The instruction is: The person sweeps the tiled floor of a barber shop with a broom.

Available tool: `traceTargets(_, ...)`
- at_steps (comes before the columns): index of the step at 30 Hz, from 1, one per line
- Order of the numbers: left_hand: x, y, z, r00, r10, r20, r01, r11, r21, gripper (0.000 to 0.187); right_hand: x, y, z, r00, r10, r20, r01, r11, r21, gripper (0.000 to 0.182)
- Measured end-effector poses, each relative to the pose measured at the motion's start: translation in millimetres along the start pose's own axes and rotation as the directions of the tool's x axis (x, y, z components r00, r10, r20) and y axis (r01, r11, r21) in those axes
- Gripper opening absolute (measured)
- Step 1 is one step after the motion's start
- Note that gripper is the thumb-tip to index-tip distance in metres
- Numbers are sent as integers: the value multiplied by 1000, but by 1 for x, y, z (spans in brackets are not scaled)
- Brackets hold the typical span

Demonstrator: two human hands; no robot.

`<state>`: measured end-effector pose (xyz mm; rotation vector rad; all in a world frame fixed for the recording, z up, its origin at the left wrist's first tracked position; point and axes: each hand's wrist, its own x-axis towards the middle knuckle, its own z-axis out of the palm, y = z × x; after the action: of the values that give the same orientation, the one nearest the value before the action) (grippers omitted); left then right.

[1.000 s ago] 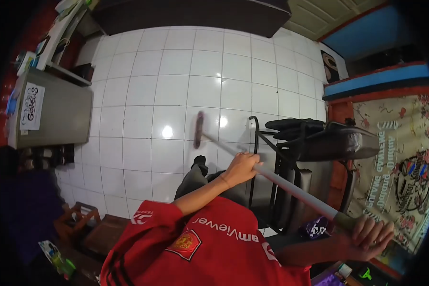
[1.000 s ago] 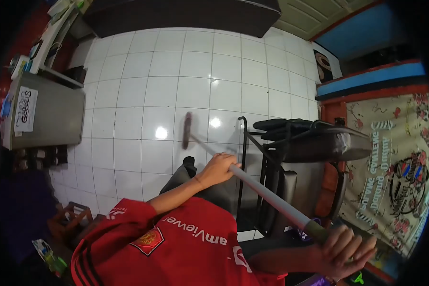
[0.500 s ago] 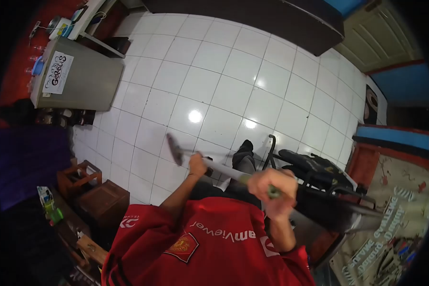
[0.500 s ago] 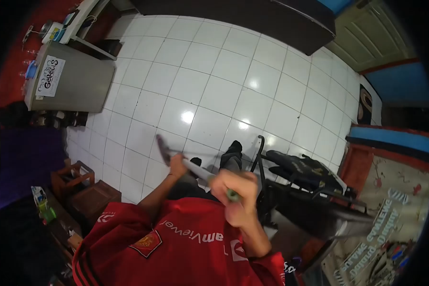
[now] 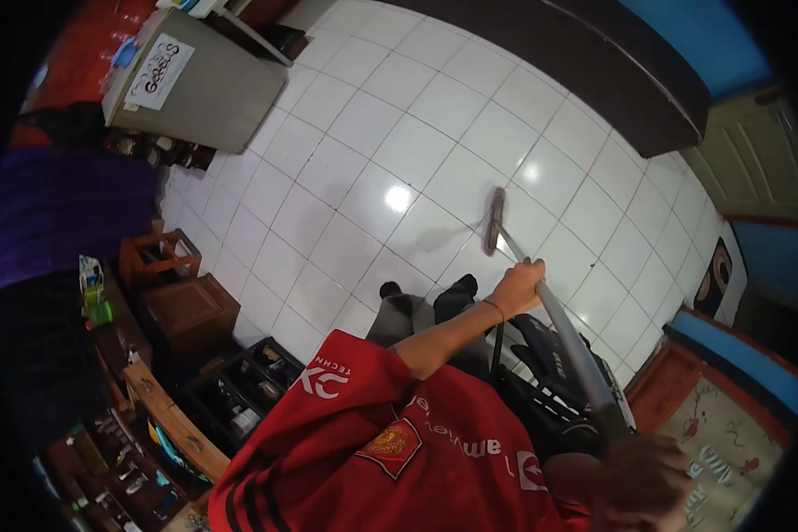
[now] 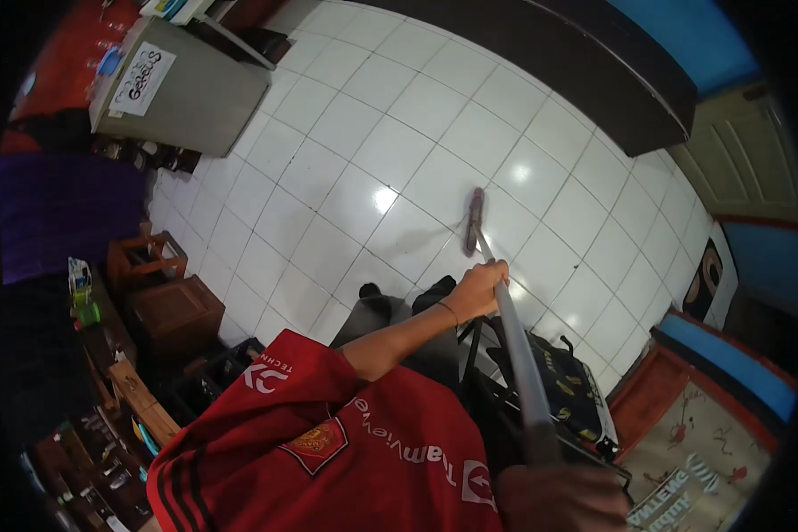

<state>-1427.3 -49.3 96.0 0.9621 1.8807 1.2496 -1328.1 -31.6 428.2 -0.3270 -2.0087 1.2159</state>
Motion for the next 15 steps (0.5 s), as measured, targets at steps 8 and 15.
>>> traceTargets(8,-70,13,-155,972,-173,-159,228,857,463,33,28,26,7,994,27,-106,70,589,805,46)
traceTargets(15,-137,-239,-293,607,-281,-744,648,716,258,32,-28,116,244,843,431,321,-537,695,479,69)
